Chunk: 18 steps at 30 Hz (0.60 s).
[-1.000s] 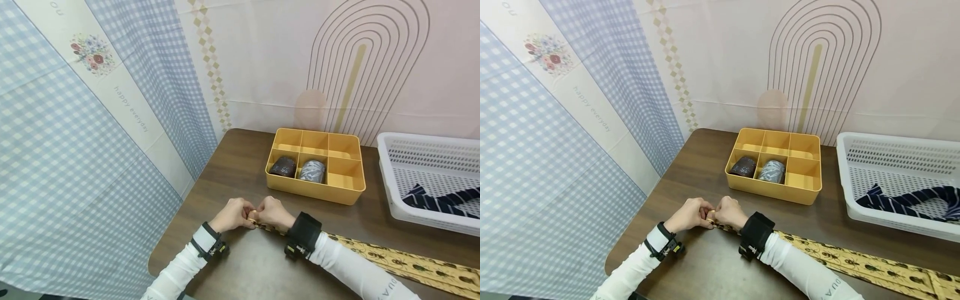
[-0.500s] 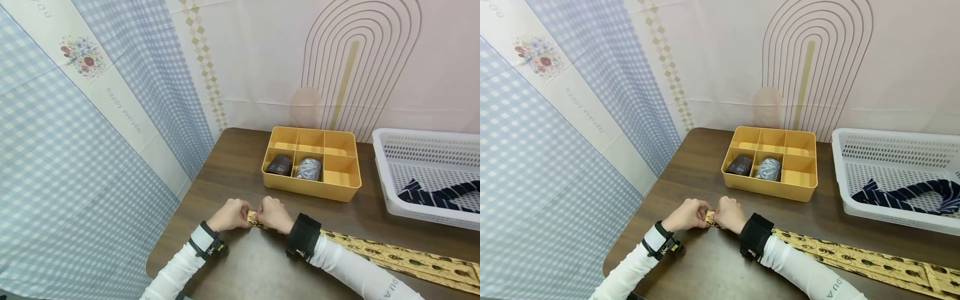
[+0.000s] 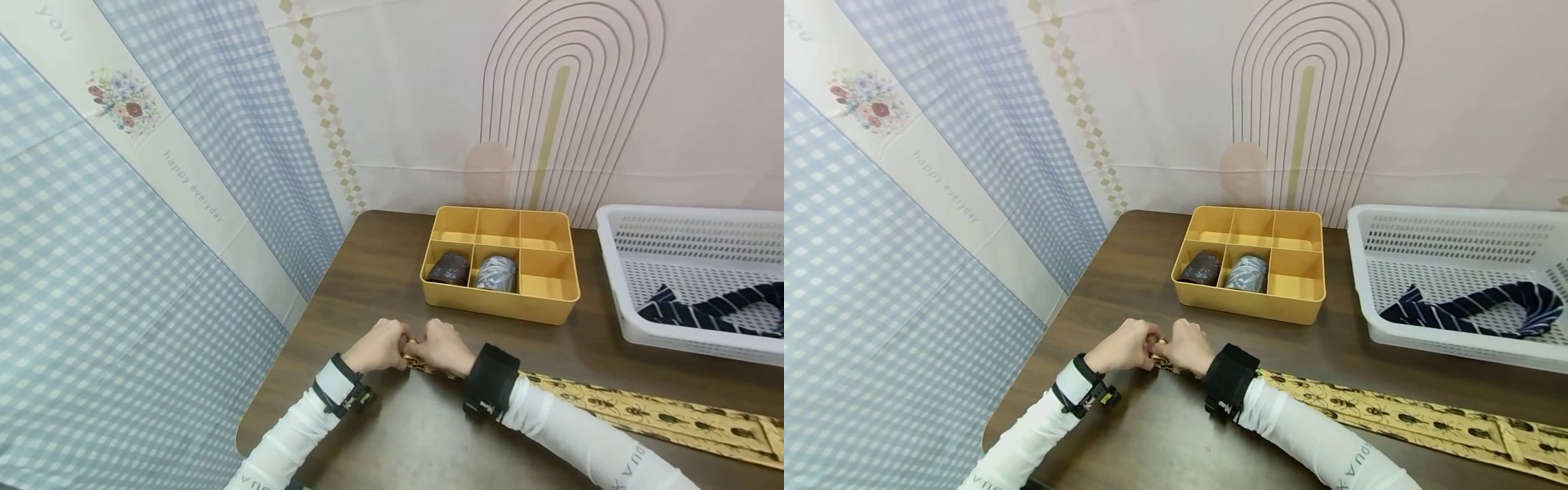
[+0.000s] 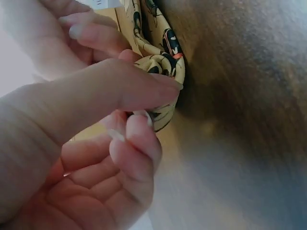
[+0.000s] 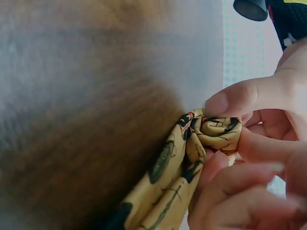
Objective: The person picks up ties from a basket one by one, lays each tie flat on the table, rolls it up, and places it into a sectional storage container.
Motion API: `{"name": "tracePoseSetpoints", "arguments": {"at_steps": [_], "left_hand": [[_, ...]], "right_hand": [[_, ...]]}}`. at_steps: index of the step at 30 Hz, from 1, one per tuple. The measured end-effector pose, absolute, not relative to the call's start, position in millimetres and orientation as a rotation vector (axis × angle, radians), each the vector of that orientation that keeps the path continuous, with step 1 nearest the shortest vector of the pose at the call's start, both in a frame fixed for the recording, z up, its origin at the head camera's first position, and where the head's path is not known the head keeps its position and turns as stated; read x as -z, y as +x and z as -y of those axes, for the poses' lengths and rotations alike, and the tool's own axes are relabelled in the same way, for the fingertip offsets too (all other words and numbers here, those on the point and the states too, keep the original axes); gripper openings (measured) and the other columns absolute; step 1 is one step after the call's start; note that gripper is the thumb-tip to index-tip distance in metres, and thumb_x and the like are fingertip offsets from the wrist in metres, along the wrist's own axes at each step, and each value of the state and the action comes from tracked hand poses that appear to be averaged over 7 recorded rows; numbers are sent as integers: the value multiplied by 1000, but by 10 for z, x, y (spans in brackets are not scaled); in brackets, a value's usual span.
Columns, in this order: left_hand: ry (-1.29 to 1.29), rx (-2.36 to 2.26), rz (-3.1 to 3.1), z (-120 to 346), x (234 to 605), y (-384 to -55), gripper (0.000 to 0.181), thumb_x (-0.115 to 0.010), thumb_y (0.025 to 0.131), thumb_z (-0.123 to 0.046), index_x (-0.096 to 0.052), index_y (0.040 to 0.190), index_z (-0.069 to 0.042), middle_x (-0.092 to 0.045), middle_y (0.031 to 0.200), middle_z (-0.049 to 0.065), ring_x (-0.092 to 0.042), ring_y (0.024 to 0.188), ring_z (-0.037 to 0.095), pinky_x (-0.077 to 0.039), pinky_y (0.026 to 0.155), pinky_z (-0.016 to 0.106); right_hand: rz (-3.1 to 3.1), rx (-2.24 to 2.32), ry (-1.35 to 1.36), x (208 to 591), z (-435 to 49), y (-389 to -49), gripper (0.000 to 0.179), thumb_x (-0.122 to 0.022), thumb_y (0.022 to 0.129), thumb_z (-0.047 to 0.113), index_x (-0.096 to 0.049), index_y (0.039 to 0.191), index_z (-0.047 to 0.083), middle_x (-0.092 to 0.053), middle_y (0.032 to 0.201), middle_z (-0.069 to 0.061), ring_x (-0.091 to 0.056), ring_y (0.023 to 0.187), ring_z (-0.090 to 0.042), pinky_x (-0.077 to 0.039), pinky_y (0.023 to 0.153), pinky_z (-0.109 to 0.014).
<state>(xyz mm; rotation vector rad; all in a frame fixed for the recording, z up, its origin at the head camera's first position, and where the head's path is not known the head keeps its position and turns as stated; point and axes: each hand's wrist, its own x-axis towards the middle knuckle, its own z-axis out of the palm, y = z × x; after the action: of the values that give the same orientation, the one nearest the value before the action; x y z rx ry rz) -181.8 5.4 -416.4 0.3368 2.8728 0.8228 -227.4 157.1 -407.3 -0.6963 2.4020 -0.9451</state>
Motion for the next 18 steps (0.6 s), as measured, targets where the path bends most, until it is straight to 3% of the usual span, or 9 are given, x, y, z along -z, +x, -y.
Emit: {"name": "tracePoseSetpoints", "arguments": {"at_steps": [4, 7, 12, 18], "left_hand": [[316, -987, -2788, -31, 4189, -1823, 30, -78, 64, 4, -69, 92, -3, -66, 71, 1, -55, 61, 4, -47, 58, 17], [294, -1061, -2742, -28, 4237, -1820, 33, -82, 68, -3, -70, 98, -3, -69, 75, 2, -56, 61, 2, -48, 58, 16], [336, -1095, -2728, -33, 4322, -1815, 38, -88, 66, -15, -70, 98, -6, -68, 79, 1, -57, 65, 2, -48, 61, 16], [518, -1067, -2718, -15, 4348, -1862, 28, -86, 70, -15, -70, 91, -5, -67, 77, 1, -55, 63, 1, -47, 58, 14]], "right_hand": [[-2283, 988, -552, 4083, -1611, -2299, 43, -71, 85, 23, -54, 48, 9, -45, 40, 5, -39, 34, -7, -28, 38, -20], [-2158, 1044, -425, 4075, -1650, -2307, 34, -70, 87, 20, -66, 60, 1, -56, 46, -1, -49, 38, -8, -37, 39, -20], [-1960, 1149, -349, 4080, -1711, -2330, 25, -65, 90, 14, -66, 72, -2, -56, 54, 0, -54, 46, -5, -47, 48, -18], [-1803, 1200, -290, 4088, -1797, -2373, 30, -65, 88, 13, -57, 60, 6, -40, 48, 6, -32, 40, -3, -26, 39, -16]]}}
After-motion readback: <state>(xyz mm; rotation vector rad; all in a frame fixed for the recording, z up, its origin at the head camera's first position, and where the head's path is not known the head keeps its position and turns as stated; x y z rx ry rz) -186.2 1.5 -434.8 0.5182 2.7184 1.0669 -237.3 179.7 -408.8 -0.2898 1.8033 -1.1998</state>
